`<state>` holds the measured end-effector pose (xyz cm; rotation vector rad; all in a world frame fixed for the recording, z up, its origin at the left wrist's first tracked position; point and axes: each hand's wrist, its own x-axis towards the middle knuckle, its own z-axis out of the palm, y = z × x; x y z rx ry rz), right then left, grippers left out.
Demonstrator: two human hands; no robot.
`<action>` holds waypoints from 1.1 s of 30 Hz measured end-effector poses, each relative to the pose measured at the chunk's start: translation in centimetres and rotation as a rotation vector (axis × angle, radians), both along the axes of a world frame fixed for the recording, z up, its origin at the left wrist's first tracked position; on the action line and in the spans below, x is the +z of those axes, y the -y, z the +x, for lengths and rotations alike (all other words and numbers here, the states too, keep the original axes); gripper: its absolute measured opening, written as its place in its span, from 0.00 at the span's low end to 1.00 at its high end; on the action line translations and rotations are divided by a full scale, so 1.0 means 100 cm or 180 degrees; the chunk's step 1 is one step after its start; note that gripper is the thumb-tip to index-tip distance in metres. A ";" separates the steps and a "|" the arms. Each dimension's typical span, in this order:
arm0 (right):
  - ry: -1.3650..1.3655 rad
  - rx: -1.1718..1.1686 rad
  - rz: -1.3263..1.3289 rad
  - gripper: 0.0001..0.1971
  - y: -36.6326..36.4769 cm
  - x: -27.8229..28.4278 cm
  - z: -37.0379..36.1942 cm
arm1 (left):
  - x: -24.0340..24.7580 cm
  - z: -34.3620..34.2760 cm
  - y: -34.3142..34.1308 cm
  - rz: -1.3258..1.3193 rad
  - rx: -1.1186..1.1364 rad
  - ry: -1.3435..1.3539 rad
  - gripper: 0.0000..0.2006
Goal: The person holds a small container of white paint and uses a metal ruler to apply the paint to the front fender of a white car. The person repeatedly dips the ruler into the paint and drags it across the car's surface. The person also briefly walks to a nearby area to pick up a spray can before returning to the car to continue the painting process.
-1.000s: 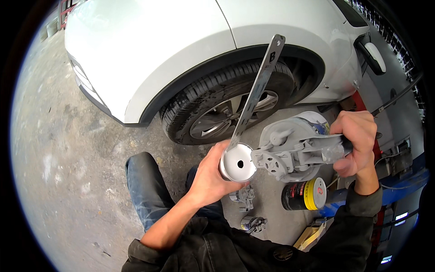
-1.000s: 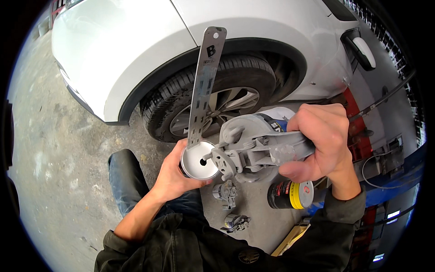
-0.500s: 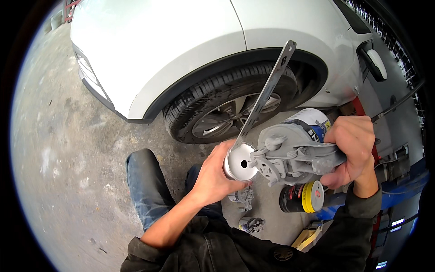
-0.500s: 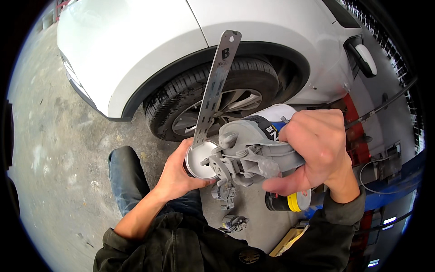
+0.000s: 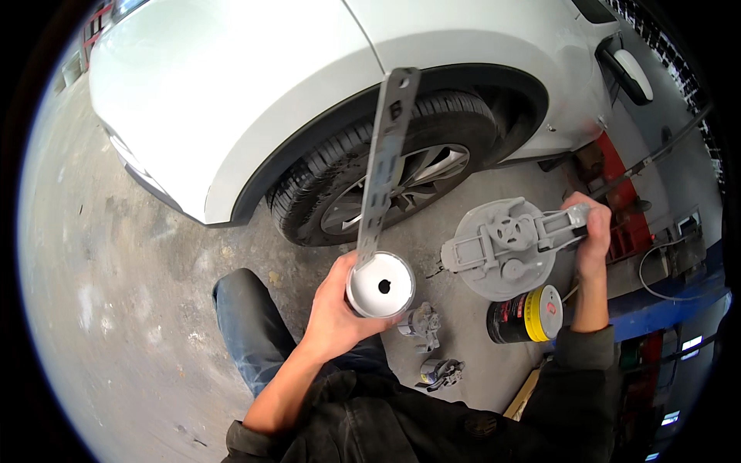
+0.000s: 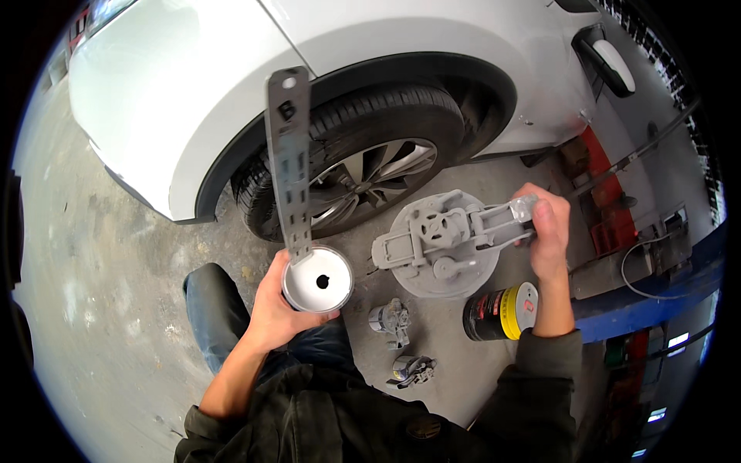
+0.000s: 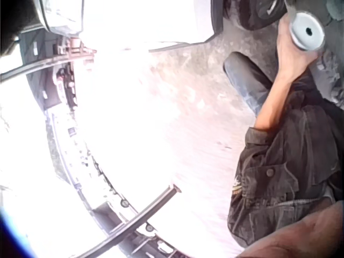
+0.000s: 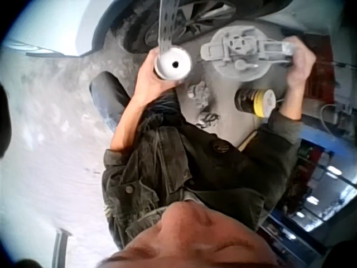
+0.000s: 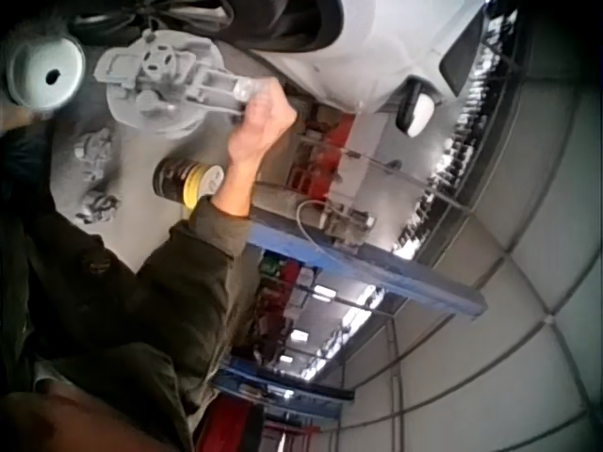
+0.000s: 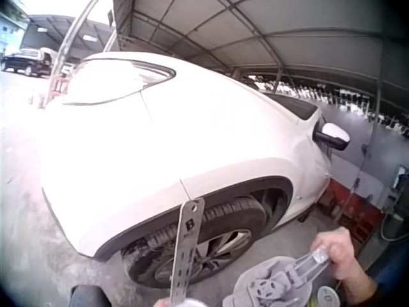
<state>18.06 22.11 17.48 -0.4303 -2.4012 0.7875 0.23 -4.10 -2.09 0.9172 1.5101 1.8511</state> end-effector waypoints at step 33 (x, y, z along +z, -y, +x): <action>-0.1280 0.0192 -0.3017 0.09 -0.024 -0.231 -0.077 | 0.007 0.000 0.010 -0.0432 -0.0426 0.0007 0.48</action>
